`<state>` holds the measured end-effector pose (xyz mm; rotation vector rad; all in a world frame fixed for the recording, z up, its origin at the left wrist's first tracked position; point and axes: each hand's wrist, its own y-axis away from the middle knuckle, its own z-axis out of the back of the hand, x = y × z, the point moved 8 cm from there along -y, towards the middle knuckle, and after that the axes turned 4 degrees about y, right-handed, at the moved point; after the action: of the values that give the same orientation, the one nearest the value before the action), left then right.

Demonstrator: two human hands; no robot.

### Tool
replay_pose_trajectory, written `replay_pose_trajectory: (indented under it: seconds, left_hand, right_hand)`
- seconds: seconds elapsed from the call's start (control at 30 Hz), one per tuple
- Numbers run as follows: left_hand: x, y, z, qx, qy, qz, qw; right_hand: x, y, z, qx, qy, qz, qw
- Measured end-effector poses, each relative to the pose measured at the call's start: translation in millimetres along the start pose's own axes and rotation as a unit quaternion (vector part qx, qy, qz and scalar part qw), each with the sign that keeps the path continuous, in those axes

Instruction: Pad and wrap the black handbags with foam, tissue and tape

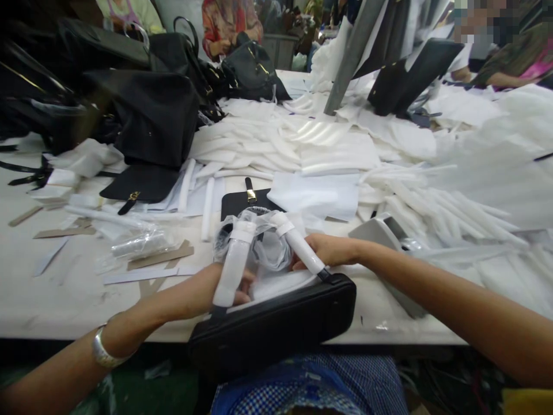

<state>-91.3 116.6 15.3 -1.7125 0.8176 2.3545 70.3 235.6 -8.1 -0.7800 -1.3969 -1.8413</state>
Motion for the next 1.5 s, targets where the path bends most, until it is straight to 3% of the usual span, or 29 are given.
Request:
replay_pose_trajectory:
  seconds: [0.17, 0.3, 0.43, 0.5, 0.57, 0.67, 0.77, 0.83, 0.93, 1.0, 1.1, 1.2, 1.37, 1.43, 1.5]
  left_hand:
    - [4, 28, 13.0, -0.076, -0.06, 0.046, 0.994]
    - [2, 79, 29.7, -0.166, -0.169, 0.027, 0.971]
    - [2, 126, 34.0, -0.267, -0.24, -0.019, 0.933]
    - [12, 141, 35.0, -0.299, -0.223, 0.016, 0.928]
    - [32, 150, 36.5, -0.324, -0.178, 0.1, 0.924]
    - [67, 151, 21.9, -0.287, -0.058, 0.2, 0.935]
    - [78, 139, -0.1, -0.226, -0.047, 0.181, 0.956]
    - [68, 139, -1.2, -0.272, -0.14, 0.139, 0.942]
    - [34, 151, 1.1, -0.396, -0.284, 0.07, 0.871]
    - [12, 153, -8.4, -0.396, -0.327, 0.02, 0.858]
    - [1, 144, -30.6, -0.283, -0.292, -0.017, 0.913]
    - [11, 134, -43.8, -0.208, -0.206, 0.004, 0.956]
    - [28, 127, -38.2, -0.315, -0.222, 0.052, 0.921]
    - [21, 130, -39.9, -0.358, -0.259, 0.07, 0.894]
    - [-3, 138, -42.3, -0.434, -0.308, 0.068, 0.844]
  right_hand:
    - [6, 23, 7, -0.016, 0.025, 0.013, 0.999]
    - [4, 57, 9, -0.065, 0.088, 0.019, 0.994]
    - [-20, 79, 15, -0.145, 0.098, -0.021, 0.984]
    - [-35, 82, 19, -0.186, 0.096, -0.054, 0.976]
    - [-47, 80, 17, -0.2, 0.07, -0.069, 0.975]
    - [-58, 75, 3, -0.188, -0.009, -0.052, 0.981]
    - [-61, 76, -12, -0.195, 0.0, -0.01, 0.981]
    - [-58, 84, -17, -0.24, 0.081, 0.024, 0.967]
    - [-44, 104, -21, -0.343, 0.212, 0.083, 0.911]
    - [-33, 116, -29, -0.363, 0.258, 0.135, 0.885]
    - [-31, 120, -44, -0.307, 0.257, 0.174, 0.899]
    - [-40, 115, -52, -0.257, 0.232, 0.165, 0.924]
    - [-49, 112, -52, -0.329, 0.25, 0.178, 0.893]
    - [-52, 118, -52, -0.38, 0.261, 0.165, 0.872]
    - [-54, 133, -54, -0.449, 0.261, 0.137, 0.843]
